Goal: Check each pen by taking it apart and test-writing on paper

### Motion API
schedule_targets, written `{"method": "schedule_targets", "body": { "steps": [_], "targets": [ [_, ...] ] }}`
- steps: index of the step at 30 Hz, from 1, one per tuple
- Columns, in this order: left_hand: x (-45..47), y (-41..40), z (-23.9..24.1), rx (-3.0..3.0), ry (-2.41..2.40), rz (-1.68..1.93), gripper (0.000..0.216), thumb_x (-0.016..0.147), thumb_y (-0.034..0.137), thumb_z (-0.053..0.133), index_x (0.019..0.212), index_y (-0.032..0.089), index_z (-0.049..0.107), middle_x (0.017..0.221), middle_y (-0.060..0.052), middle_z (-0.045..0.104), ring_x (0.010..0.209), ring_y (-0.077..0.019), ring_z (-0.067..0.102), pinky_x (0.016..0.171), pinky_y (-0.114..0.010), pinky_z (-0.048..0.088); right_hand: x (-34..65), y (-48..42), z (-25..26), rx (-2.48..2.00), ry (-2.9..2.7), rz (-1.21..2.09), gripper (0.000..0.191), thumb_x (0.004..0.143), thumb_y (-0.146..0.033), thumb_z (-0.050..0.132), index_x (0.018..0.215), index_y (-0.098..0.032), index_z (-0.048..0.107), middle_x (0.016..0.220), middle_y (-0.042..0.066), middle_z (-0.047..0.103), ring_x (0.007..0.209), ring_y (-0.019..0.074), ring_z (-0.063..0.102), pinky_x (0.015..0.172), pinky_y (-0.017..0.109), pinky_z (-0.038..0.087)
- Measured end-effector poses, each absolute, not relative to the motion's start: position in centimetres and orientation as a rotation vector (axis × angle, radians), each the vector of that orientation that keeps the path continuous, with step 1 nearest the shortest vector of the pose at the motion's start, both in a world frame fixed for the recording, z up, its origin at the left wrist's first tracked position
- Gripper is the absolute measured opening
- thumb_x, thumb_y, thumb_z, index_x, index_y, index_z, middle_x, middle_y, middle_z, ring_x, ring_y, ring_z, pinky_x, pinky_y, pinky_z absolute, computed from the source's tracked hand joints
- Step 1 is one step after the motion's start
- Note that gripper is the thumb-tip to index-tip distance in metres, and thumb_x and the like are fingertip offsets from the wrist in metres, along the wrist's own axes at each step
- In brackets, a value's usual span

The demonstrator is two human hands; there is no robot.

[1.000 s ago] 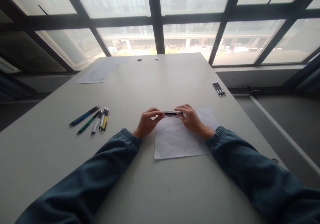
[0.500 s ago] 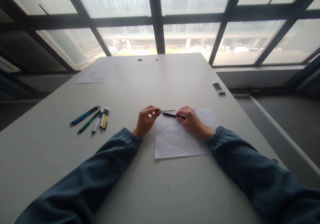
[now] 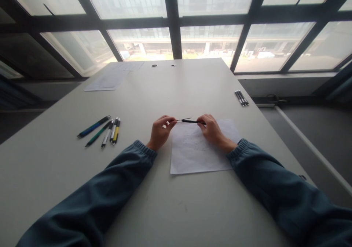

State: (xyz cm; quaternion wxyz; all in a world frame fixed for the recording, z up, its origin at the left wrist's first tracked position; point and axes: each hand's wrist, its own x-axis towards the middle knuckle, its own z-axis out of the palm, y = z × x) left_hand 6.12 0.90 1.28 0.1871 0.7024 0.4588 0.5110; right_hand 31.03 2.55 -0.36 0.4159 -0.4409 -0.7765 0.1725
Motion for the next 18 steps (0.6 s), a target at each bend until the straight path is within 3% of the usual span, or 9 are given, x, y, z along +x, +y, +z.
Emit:
{"method": "schedule_targets", "body": {
  "steps": [8,18],
  "targets": [
    [5.83,1.26,1.11,1.804,1.444,1.591,0.019,0.089,0.035,0.068,0.085,0.017,0.071,0.083,-0.003,0.067,0.079,-0.0136,0.061,0.063,-0.021,0.047,31.07,2.98,-0.52,-1.067,-1.604,0.561,0.003,0.093,-0.021,0.053,0.096,-0.023,0.055,0.091,0.005,0.071,0.092,0.0233,0.066,0.086,0.037,0.048],
    [6.12,1.05,1.43,1.84,1.398,1.557,0.013,0.087,0.031,0.07,0.084,0.018,0.072,0.084,-0.003,0.066,0.077,-0.0132,0.061,0.06,-0.021,0.045,31.11,2.94,-0.57,-1.054,-1.593,0.525,0.004,0.093,-0.022,0.053,0.096,-0.024,0.055,0.092,0.005,0.07,0.091,0.0235,0.065,0.088,0.038,0.048]
  ]
}}
